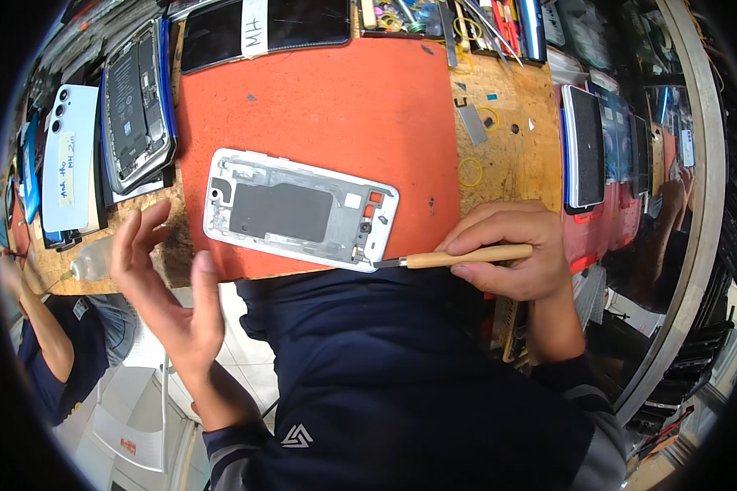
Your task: The person cleans the interior of a white smartphone frame with a wooden stick, applies adhesive along the frame edges from a tube, and then assembles the phone by placing the screen and back cover onto the frame. The person presses the edges to secure the components.
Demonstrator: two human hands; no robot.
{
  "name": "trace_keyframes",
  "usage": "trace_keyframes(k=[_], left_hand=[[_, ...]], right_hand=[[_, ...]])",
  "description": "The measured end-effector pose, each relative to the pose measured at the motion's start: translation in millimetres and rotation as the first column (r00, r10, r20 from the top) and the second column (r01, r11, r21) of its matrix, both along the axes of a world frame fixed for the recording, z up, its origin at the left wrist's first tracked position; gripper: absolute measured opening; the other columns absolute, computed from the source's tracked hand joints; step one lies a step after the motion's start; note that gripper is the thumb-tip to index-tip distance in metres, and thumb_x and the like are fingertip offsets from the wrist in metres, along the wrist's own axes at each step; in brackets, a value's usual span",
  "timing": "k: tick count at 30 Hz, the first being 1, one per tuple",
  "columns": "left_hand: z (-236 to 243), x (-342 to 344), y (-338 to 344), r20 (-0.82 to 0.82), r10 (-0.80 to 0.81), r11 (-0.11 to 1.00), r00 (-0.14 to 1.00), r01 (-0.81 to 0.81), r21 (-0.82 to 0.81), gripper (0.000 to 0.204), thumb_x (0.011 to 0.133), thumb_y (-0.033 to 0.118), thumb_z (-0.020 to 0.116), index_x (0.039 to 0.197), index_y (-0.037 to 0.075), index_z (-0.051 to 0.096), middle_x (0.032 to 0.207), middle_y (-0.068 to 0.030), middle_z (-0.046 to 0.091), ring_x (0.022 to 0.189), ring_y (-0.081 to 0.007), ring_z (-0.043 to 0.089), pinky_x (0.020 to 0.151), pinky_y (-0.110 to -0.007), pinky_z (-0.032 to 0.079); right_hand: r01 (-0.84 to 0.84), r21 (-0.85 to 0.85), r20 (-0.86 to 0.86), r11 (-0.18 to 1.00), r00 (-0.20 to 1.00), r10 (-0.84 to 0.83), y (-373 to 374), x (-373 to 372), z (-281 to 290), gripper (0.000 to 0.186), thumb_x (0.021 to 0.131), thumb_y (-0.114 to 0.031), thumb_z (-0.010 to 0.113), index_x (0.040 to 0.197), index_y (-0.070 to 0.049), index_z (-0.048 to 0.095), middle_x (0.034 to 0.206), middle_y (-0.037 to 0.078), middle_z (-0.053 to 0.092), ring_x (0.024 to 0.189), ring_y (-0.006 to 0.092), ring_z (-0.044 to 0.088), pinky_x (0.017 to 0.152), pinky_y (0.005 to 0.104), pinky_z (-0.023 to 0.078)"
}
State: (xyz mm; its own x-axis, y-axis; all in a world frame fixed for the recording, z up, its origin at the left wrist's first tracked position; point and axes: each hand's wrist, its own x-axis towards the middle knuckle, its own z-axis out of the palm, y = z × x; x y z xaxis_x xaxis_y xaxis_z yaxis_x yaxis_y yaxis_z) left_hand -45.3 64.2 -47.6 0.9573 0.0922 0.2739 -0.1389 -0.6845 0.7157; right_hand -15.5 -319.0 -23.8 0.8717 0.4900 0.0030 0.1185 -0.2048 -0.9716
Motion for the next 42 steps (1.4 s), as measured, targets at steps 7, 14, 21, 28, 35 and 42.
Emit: trace_keyframes(k=[7, 14, 21, 28, 35, 42], left_hand=[[2, 12, -19, -0.095, -0.231, 0.973, 0.968, 0.229, -0.033, 0.114, 0.083, 0.011, 0.084, 0.172, -0.004, 0.014, 0.163, -0.0312, 0.045, 0.155, -0.0401, 0.045, 0.132, -0.051, 0.027], [1, 8, -30, -0.027, -0.223, 0.969, 0.974, 0.224, 0.099, 0.111, 0.078, 0.018, 0.090, 0.168, -0.005, 0.029, 0.164, -0.0281, 0.046, 0.151, -0.0410, 0.047, 0.129, -0.051, 0.032], [-5, 16, -26, -0.041, -0.215, 0.969, 0.976, 0.218, 0.118, 0.120, 0.075, 0.026, 0.096, 0.169, -0.005, 0.029, 0.162, -0.0264, 0.051, 0.149, -0.0398, 0.048, 0.127, -0.049, 0.033], [-7, 15, -25, -0.059, -0.177, 0.972, 0.982, 0.184, 0.148, 0.119, 0.077, 0.033, 0.093, 0.169, -0.006, 0.030, 0.160, -0.0260, 0.054, 0.148, -0.0401, 0.047, 0.127, -0.051, 0.031], [-4, 17, -27, -0.080, -0.185, 0.970, 0.980, 0.195, 0.148, 0.119, 0.077, 0.035, 0.092, 0.169, -0.007, 0.030, 0.156, -0.0263, 0.058, 0.147, -0.0411, 0.047, 0.126, -0.053, 0.030], [2, 19, -26, -0.099, -0.174, 0.958, 0.980, 0.192, 0.214, 0.119, 0.076, 0.040, 0.091, 0.169, -0.005, 0.033, 0.153, -0.0252, 0.062, 0.144, -0.0393, 0.050, 0.124, -0.052, 0.030]], right_hand=[[-0.084, 0.011, 0.026, 0.996, 0.996, 0.083, 4, 12, 2, 0.021, 0.082, 0.005, 0.086, 0.103, 0.005, 0.081, 0.100, 0.018, 0.081, 0.089, 0.0270, 0.080, 0.077, 0.0335, 0.061], [-0.364, 0.020, -0.004, 0.931, 0.932, 0.364, -6, 74, 6, 0.019, 0.085, 0.002, 0.086, 0.104, 0.004, 0.081, 0.106, 0.016, 0.080, 0.092, 0.0251, 0.078, 0.081, 0.0338, 0.059], [-0.522, -0.046, -0.092, 0.852, 0.851, 0.517, -6, 155, 18, 0.020, 0.086, 0.003, 0.086, 0.105, 0.005, 0.083, 0.106, 0.015, 0.079, 0.096, 0.0217, 0.076, 0.083, 0.0324, 0.059], [-0.577, -0.032, -0.338, 0.816, 0.774, 0.535, 11, 177, 26, 0.021, 0.086, 0.006, 0.085, 0.106, 0.007, 0.082, 0.103, 0.015, 0.078, 0.085, 0.0175, 0.074, 0.073, 0.0287, 0.059], [-0.648, -0.076, -0.317, 0.758, 0.736, 0.598, 23, 191, 27, 0.021, 0.084, 0.004, 0.086, 0.105, 0.008, 0.082, 0.098, 0.015, 0.079, 0.084, 0.0182, 0.075, 0.072, 0.0291, 0.060], [-0.728, -0.075, -0.422, 0.681, 0.642, 0.640, 41, 207, 21, 0.023, 0.086, 0.003, 0.086, 0.108, 0.006, 0.082, 0.098, 0.014, 0.081, 0.089, 0.0189, 0.077, 0.080, 0.0295, 0.062]])
